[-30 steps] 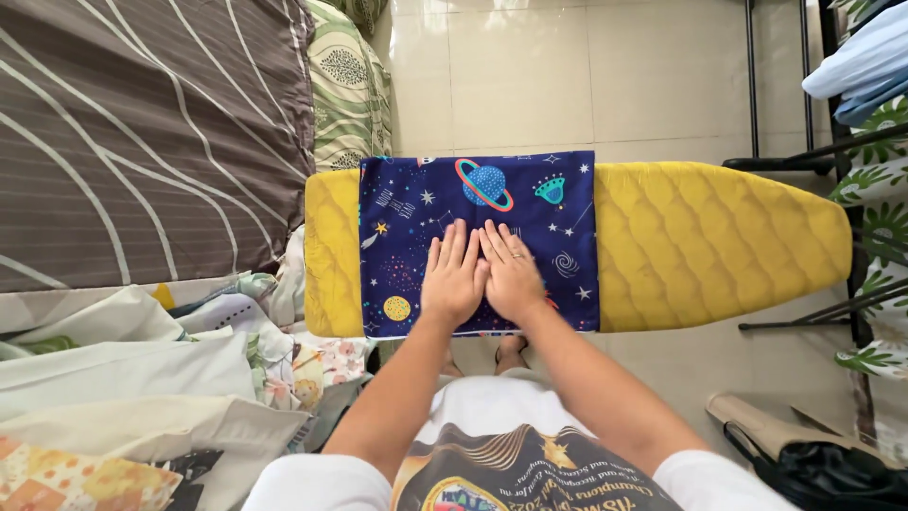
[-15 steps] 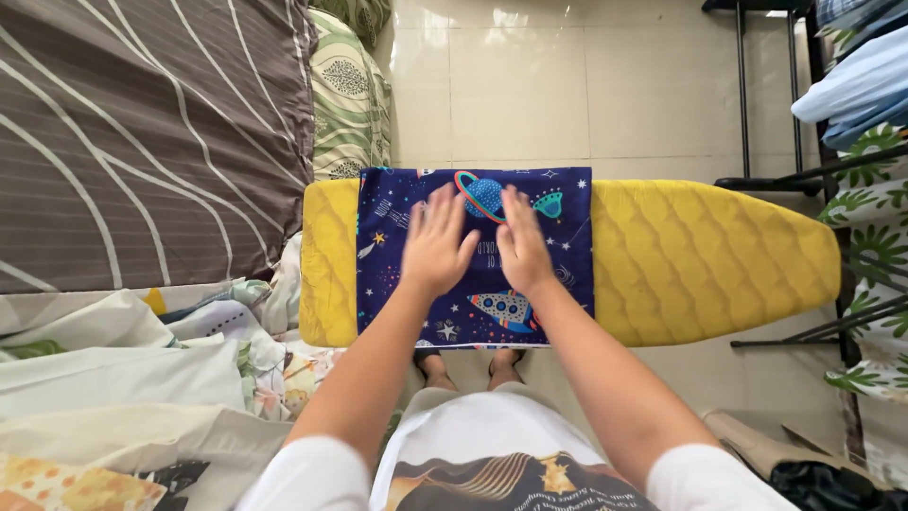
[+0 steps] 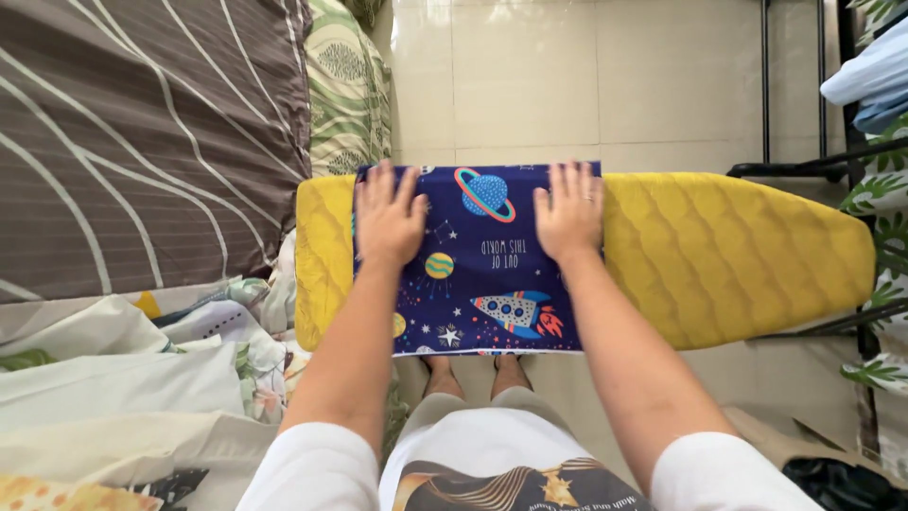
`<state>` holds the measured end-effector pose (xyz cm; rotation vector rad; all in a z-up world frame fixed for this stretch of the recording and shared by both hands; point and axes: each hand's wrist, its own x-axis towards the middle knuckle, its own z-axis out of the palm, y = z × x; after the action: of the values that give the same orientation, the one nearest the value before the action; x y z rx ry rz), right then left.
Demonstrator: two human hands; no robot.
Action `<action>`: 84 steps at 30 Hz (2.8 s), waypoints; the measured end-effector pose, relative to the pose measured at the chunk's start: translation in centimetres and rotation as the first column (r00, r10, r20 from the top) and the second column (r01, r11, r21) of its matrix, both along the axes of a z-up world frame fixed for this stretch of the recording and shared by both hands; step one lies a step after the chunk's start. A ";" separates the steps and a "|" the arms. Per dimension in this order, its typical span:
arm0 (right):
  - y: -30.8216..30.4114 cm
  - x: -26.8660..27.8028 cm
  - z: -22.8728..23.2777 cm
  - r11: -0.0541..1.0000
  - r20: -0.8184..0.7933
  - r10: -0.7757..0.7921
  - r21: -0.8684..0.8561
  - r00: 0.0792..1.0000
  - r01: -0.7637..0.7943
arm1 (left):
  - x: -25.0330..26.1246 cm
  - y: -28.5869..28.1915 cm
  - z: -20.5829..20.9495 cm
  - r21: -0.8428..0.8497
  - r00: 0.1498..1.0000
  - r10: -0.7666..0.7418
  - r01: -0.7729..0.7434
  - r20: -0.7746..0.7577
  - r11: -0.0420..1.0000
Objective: Folding a blue space-themed pillowcase and a yellow-patterned piece of fabric on an ironing board.
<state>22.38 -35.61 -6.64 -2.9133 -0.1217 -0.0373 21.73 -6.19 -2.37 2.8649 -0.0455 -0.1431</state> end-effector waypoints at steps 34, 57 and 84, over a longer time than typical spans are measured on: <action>-11.7 -17.0 -0.2 0.739 -0.631 -0.176 0.423 0.756 0.525 | -21.4 7.5 -1.4 -0.372 0.764 0.440 -0.625 -0.472 0.687; 1.2 -19.4 4.4 0.554 -0.048 0.832 0.089 0.552 -0.827 | -21.0 1.1 0.6 -0.877 0.738 0.495 -0.467 -0.459 -0.115; -0.1 -20.8 -0.1 0.598 0.000 0.733 0.479 0.681 -0.643 | -17.6 -18.3 6.4 -0.431 0.951 -0.165 0.039 -0.260 0.901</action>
<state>1.59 -35.74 -6.72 -2.1972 -1.0634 0.3158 4.13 -24.54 4.03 2.3801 -0.1511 -0.5102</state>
